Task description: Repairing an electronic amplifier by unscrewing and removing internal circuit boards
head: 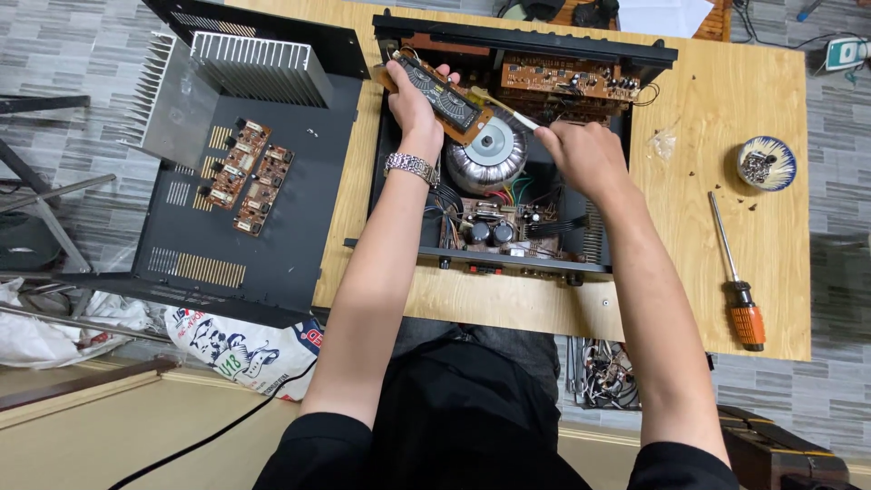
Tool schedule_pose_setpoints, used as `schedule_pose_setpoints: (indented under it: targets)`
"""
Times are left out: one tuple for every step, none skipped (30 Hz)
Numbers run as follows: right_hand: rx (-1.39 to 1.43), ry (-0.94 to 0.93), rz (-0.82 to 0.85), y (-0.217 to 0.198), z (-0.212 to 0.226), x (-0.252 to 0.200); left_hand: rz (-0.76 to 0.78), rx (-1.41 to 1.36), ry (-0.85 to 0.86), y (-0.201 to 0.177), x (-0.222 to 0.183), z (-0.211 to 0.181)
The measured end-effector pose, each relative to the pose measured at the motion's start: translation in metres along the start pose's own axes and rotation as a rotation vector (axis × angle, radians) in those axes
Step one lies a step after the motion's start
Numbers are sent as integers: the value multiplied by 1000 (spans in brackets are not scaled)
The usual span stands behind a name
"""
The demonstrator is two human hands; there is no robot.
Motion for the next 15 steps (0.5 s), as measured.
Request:
schedule_pose_setpoints:
  targets:
    - [0,-1,-1,2,-1,1,0,0,1,1,-1,0]
    - [-48,12,-18,3,-3,1,-1,1,-1,2,-2,0]
    - [-96,25,-35,4,-5,2,-1,1,-4,2,-3,0]
    - [-95,26,-34,3,-5,1,-2,2,-5,2,-3,0]
    - [-82,26,-51,3,-5,1,-1,8,3,2,-3,0]
    - [-69,26,-69,2,-5,0,1,13,12,2,-3,-1]
    - [-69,27,-69,2,-5,0,1,14,11,3,-4,-1]
    - [-60,3,-71,2,-3,0,-9,33,21,3,-6,-1]
    - [-50,-21,-72,2,-2,0,-20,52,31,3,-8,-1]
    - [-50,-21,-71,1,0,0,-20,53,30,3,-4,-1]
    - [-56,-19,-53,1,2,0,-11,10,13,2,-1,0]
    - [-62,-17,-34,0,3,0,-2,-34,-4,2,3,1]
    - [-62,-17,-34,2,1,1,-2,-34,-4,2,1,1]
    - [-94,-7,-39,3,0,1,-5,-10,3,2,-1,1]
    - [-125,3,-45,5,-2,1,-7,14,9,2,-3,0]
Point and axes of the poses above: each hand's wrist, its own x-axis towards the middle knuckle, its own y-axis out of the palm, z = x × y, the point moved 2 cm from there along x, towards the middle knuckle, and after that the axes turned 13 degrees about -y, right-handed, at the moved point
